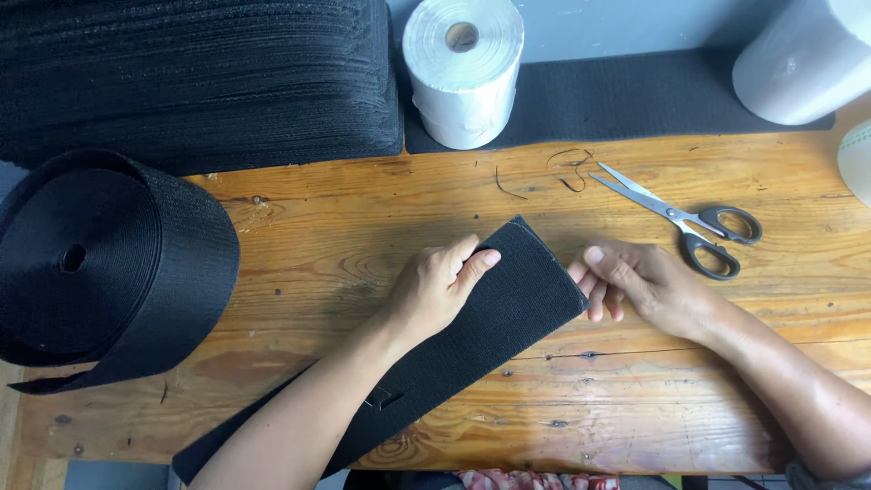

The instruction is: Trim the edges and corners of a black strap using scissors on a wooden workbench.

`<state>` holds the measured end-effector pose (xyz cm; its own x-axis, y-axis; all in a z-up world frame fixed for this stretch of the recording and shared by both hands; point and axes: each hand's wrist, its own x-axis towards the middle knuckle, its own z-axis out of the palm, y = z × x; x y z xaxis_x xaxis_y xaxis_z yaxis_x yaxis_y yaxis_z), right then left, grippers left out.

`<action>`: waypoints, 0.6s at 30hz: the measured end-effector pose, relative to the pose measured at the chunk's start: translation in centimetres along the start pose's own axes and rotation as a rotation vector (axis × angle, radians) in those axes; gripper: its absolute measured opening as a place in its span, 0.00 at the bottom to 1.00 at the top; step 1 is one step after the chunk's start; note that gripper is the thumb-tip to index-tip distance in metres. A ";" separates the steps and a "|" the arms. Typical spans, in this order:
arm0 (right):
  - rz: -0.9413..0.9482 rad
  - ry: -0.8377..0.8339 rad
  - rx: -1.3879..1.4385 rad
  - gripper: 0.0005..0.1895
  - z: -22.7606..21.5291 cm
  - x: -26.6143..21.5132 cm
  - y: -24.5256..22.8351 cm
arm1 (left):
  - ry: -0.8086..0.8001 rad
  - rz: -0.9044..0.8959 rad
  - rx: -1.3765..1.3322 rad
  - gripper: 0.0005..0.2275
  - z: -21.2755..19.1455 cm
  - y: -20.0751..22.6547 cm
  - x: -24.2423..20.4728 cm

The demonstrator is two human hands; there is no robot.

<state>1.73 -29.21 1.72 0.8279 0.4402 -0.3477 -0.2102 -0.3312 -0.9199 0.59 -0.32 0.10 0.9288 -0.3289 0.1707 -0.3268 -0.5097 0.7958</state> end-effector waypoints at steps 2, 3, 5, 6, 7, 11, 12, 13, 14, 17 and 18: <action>0.022 -0.057 -0.116 0.27 -0.2 -0.4 -1.3 | -0.032 0.002 0.045 0.18 0.1 -0.1 0.0; 0.045 -0.120 -0.234 0.26 -0.2 -0.6 -2.0 | -0.059 0.000 0.088 0.18 0.1 -0.3 -0.2; 0.029 -0.141 -0.276 0.24 -0.1 -0.5 -1.3 | -0.070 -0.011 0.072 0.18 0.0 -0.3 -0.2; 0.013 -0.160 -0.318 0.22 -0.1 -0.5 -1.0 | -0.082 -0.021 0.056 0.18 0.0 -0.4 -0.2; 0.010 -0.159 -0.320 0.22 -0.2 -0.4 -1.1 | -0.080 -0.019 0.057 0.18 -0.4 0.1 0.0; -0.065 -0.166 -0.378 0.21 -0.2 -0.4 -1.2 | -0.142 -0.157 -0.100 0.15 -1.0 0.8 0.3; -0.037 -0.160 -0.426 0.21 -0.2 -0.4 -1.4 | -0.142 -0.157 -0.135 0.15 -1.0 0.7 0.3; -0.039 -0.160 -0.428 0.21 -0.2 -0.4 -1.2 | -0.140 -0.155 -0.134 0.15 -0.7 0.5 0.3; -0.039 -0.157 -0.424 0.21 -0.1 -0.3 -1.1 | -0.126 -0.122 -0.048 0.15 -0.5 0.3 0.1; -0.044 -0.120 -0.312 0.16 0.1 0.5 -0.3 | -0.087 -0.070 -0.018 0.15 -0.3 0.0 0.2; -0.047 -0.085 -0.198 0.12 0.2 0.8 0.2 | -0.066 -0.051 -0.073 0.14 -0.2 -0.1 0.1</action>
<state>2.25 -28.76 1.25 0.7858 0.5249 -0.3270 -0.0590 -0.4627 -0.8846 0.78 -0.18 0.21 0.9297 -0.3565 0.0922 -0.2633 -0.4685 0.8433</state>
